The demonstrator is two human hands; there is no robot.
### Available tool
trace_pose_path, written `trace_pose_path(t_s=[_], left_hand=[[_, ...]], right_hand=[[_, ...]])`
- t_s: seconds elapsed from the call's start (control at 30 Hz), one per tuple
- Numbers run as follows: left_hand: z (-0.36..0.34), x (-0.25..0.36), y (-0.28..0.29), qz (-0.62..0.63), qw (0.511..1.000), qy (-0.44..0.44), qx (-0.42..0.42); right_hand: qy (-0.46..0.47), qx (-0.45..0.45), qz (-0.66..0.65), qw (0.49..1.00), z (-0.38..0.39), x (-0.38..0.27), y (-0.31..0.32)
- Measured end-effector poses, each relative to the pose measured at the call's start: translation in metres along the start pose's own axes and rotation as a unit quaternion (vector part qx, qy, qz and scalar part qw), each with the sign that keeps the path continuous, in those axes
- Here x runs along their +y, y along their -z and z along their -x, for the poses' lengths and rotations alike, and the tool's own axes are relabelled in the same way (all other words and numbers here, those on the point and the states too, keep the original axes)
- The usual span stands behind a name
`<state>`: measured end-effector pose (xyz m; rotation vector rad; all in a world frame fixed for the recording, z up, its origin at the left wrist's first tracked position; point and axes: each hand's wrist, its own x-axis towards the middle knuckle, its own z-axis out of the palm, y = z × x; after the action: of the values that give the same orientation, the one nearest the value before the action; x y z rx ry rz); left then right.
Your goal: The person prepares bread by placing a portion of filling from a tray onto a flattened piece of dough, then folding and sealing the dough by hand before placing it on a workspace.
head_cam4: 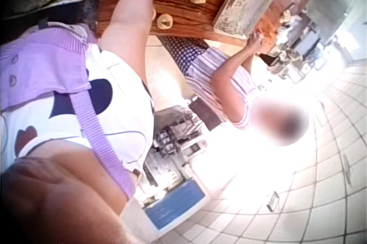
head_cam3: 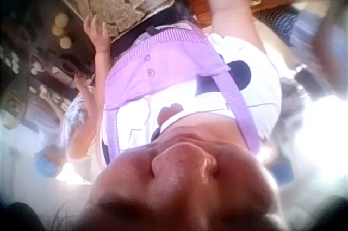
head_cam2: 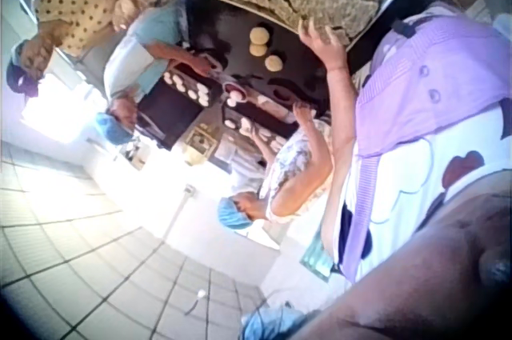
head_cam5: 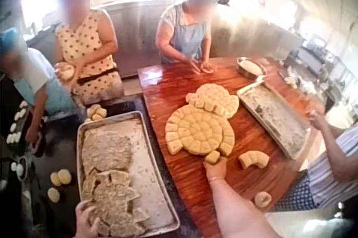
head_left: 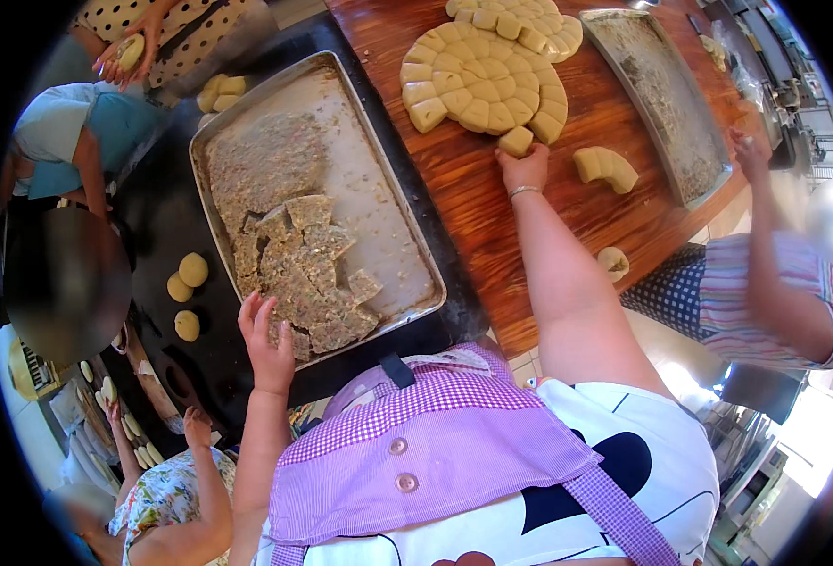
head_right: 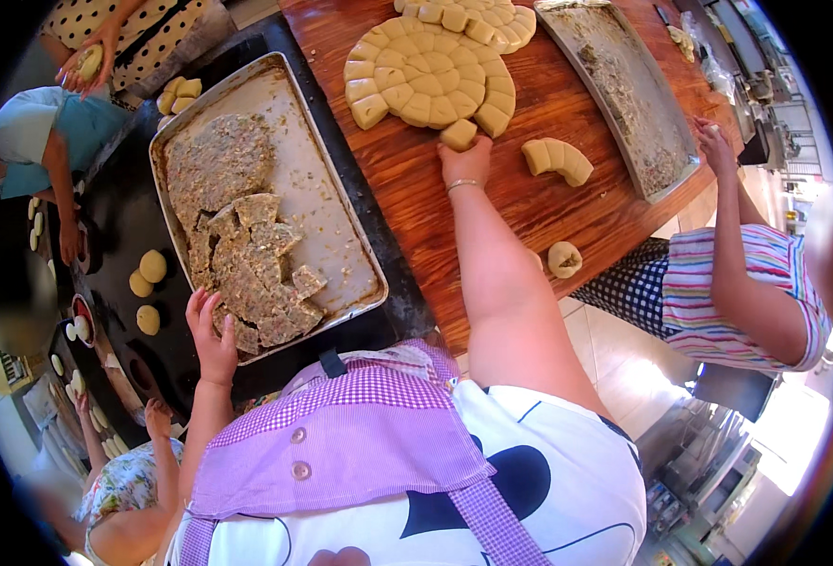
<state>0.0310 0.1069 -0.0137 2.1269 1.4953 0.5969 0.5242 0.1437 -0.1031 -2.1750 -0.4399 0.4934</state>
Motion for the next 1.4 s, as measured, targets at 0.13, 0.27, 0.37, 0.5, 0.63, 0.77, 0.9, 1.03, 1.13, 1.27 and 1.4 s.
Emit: trace_pose_path(t_s=[0.13,0.27,0.37,0.5,0.63,0.77,0.9,1.03,1.13,1.27,1.4], left_hand=[[-0.008,0.003,0.000,-0.014,1.000,-0.005,-0.011],[-0.009,0.012,-0.001,0.002,1.000,-0.008,-0.027],[-0.004,0.016,-0.005,0.015,0.999,-0.011,-0.041],[-0.001,0.018,-0.001,0.048,0.997,-0.024,-0.049],[0.011,0.004,-0.003,0.075,0.995,-0.005,-0.063],[0.006,0.008,-0.009,0.081,0.992,-0.030,-0.095],[0.000,0.014,-0.011,0.090,0.988,-0.047,-0.116],[-0.005,0.015,-0.011,0.127,0.981,-0.048,-0.136],[-0.001,0.009,-0.008,0.149,0.977,-0.015,-0.153],[0.006,0.001,-0.008,0.131,0.979,-0.011,-0.155],[0.000,-0.001,-0.015,0.153,0.977,-0.012,-0.151]], right_hand=[[0.000,0.087,0.171,0.981,0.012,-0.010,-0.005],[0.088,-0.017,0.187,0.978,-0.010,-0.020,-0.006],[0.049,-0.026,0.221,0.974,-0.020,-0.013,-0.015],[0.173,-0.123,-0.178,0.961,0.048,0.023,0.012],[0.205,-0.164,-0.126,0.957,0.131,0.078,0.045],[0.294,-0.145,0.129,0.936,0.137,0.090,0.066],[0.327,-0.177,0.149,0.916,0.119,0.078,0.058],[0.325,-0.222,0.170,0.903,0.115,0.097,0.057],[0.364,-0.203,0.218,0.883,0.121,0.077,0.061],[0.301,-0.161,0.331,0.880,0.116,0.053,0.032],[0.260,-0.172,0.453,0.835,0.129,0.029,0.012]])
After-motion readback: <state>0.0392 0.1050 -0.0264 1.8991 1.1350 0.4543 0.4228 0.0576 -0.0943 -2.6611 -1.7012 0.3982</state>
